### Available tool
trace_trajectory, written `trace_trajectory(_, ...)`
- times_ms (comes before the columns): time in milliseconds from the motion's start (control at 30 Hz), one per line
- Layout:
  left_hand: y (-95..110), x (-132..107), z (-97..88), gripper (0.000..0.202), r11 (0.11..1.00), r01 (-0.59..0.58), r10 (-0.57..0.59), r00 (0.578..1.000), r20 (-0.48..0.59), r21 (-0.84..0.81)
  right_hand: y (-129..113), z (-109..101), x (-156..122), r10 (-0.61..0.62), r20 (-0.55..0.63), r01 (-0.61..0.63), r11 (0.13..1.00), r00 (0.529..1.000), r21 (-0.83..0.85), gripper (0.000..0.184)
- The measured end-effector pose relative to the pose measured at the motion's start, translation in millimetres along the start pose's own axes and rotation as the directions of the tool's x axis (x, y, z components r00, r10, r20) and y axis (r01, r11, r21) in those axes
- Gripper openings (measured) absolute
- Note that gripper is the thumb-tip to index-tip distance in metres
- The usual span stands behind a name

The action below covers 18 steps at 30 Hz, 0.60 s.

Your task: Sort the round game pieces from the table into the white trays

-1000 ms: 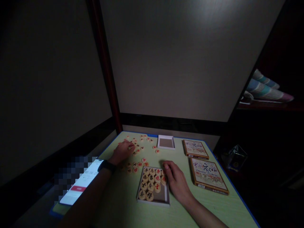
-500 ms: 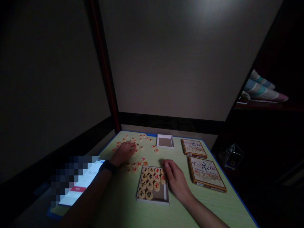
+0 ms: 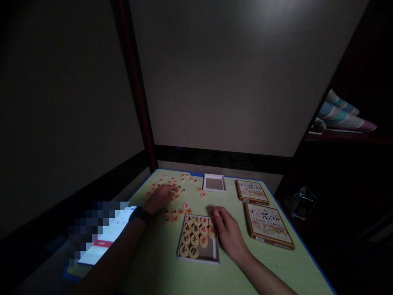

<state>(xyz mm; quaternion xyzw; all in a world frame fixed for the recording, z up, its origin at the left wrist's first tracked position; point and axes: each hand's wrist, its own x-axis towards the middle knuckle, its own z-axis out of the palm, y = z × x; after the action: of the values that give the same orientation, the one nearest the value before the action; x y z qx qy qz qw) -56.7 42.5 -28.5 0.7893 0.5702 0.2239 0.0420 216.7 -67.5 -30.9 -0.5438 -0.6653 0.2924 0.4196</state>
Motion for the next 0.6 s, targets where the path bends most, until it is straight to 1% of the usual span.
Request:
trace_trajectory(100,0.7,-0.8,0.1,0.035,1.000,-0.009,0.009,1.000,0.004,-0.025,1.1,-0.1,-0.4,0.001,0.001,-0.001,1.000,1.000,0.004,0.045)
trace_trajectory(333,1.9,0.8,3.5,0.026,0.997,-0.058,0.058,0.998,0.000,-0.057,3.0,0.2,-0.3,0.008,0.016,-0.008,1.000,1.000,0.007,0.043)
trace_trajectory(500,2.7,5.3,4.8,0.021,0.997,-0.050,0.053,0.997,0.048,-0.060,2.7,1.0,1.0,0.009,0.012,-0.009,1.000,1.000,0.006,0.043)
trace_trajectory(600,3.7,6.7,5.7,0.017,0.998,-0.012,0.015,0.998,0.068,-0.055,3.5,1.5,1.4,0.004,0.007,-0.004,1.000,1.000,-0.004,0.043)
